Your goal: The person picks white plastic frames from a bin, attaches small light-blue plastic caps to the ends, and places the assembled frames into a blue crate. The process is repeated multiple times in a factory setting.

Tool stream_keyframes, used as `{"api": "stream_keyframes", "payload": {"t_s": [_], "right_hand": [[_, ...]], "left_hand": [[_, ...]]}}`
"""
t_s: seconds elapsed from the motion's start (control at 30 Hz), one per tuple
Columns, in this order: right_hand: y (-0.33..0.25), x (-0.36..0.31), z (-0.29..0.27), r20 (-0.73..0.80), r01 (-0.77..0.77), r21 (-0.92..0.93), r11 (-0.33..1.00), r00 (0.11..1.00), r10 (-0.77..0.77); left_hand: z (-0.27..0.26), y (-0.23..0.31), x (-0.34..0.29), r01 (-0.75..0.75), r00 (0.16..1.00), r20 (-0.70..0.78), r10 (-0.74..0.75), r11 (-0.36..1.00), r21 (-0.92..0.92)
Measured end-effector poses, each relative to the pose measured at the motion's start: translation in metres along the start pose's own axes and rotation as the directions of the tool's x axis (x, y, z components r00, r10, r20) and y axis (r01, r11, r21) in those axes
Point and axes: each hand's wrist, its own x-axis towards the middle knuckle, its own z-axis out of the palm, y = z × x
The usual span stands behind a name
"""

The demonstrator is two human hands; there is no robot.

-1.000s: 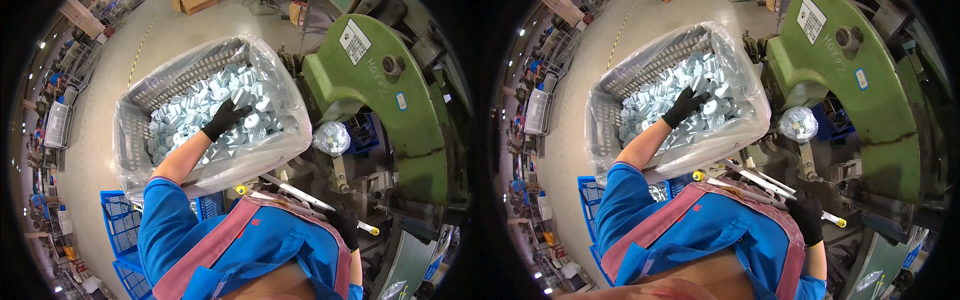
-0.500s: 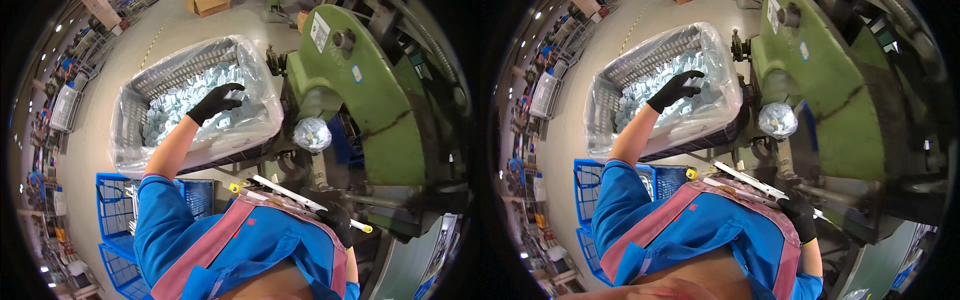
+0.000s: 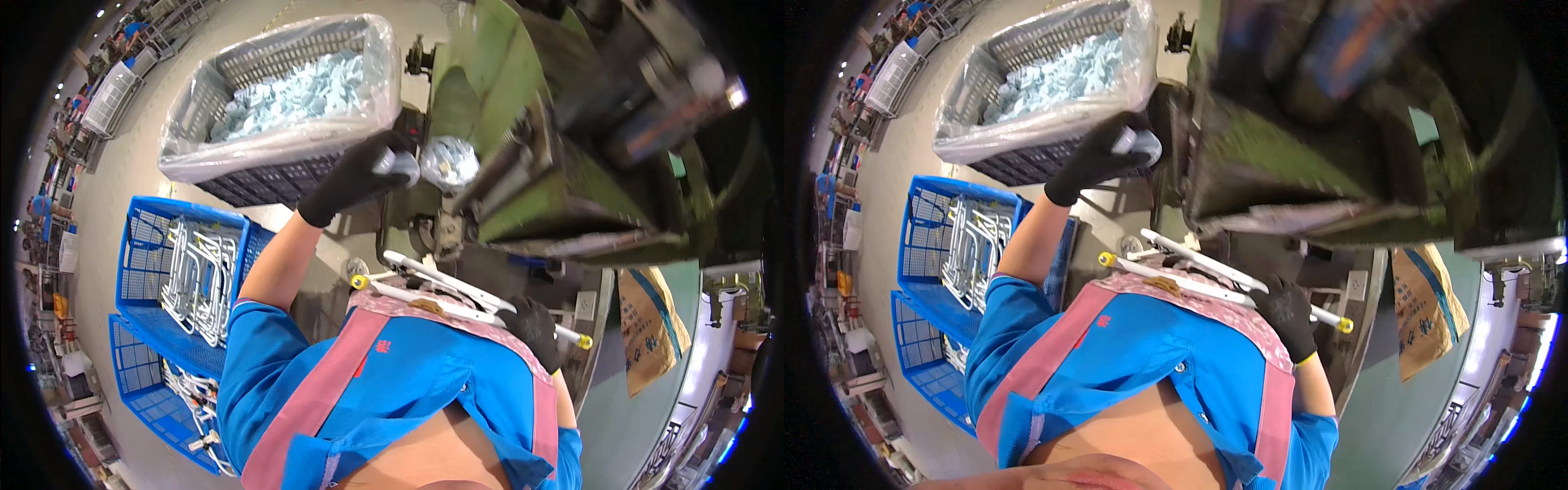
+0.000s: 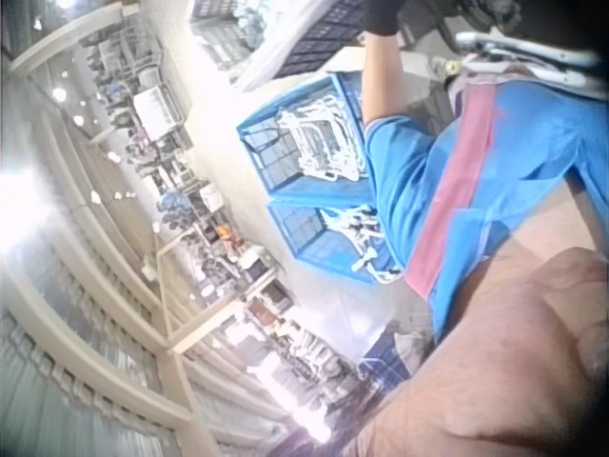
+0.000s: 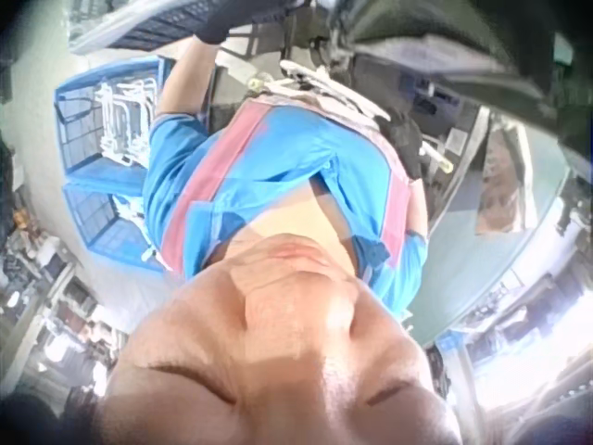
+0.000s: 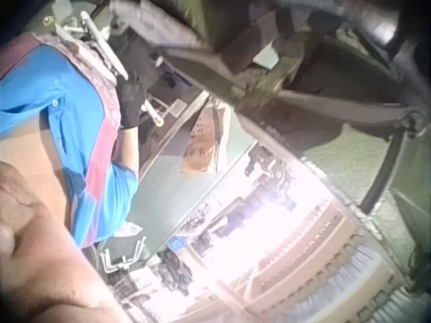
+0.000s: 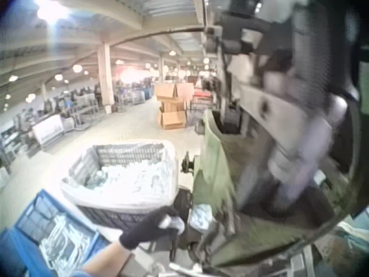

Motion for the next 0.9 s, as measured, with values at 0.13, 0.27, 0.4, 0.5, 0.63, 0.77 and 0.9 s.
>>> {"api": "stream_keyframes", "payload": {"t_s": [0.13, 0.27, 0.4, 0.5, 0.63, 0.77, 0.9], "right_hand": [[0.01, -0.007, 0.0, 0.083, 0.003, 0.023, 1.0, 0.997, -0.005], [0.013, -0.009, -0.003, 0.101, 0.004, 0.015, 1.0, 0.995, -0.006], [0.013, -0.014, -0.006, 0.124, -0.013, 0.021, 1.0, 0.992, 0.011], [0.011, -0.02, -0.007, 0.126, -0.04, 0.037, 0.999, 0.991, 0.035], [0.009, -0.023, -0.007, 0.083, -0.015, 0.03, 0.999, 0.996, 0.012], [0.006, -0.019, -0.01, 0.018, 0.007, 0.023, 1.0, 1.0, -0.007], [0.001, -0.001, -0.012, -0.002, -0.11, 0.056, 0.992, 0.994, 0.11]], "left_hand": [[0.07, 0.025, -0.028, 0.119, 0.992, 0.062, -0.108, 0.974, -0.194], [0.107, 0.025, -0.039, 0.127, 0.992, 0.0, -0.127, 0.991, 0.039], [0.133, 0.017, -0.045, 0.023, 1.0, 0.013, -0.022, 0.999, -0.04], [0.14, 0.006, -0.047, -0.082, 0.976, 0.216, 0.031, 0.97, 0.231], [0.153, -0.002, -0.057, -0.116, 0.993, 0.057, 0.103, 0.95, 0.291], [0.132, 0.003, -0.069, 0.136, 0.988, 0.045, -0.147, 0.973, 0.185], [0.063, 0.016, -0.097, 0.173, 0.985, -0.046, -0.167, 0.962, 0.212]]}}
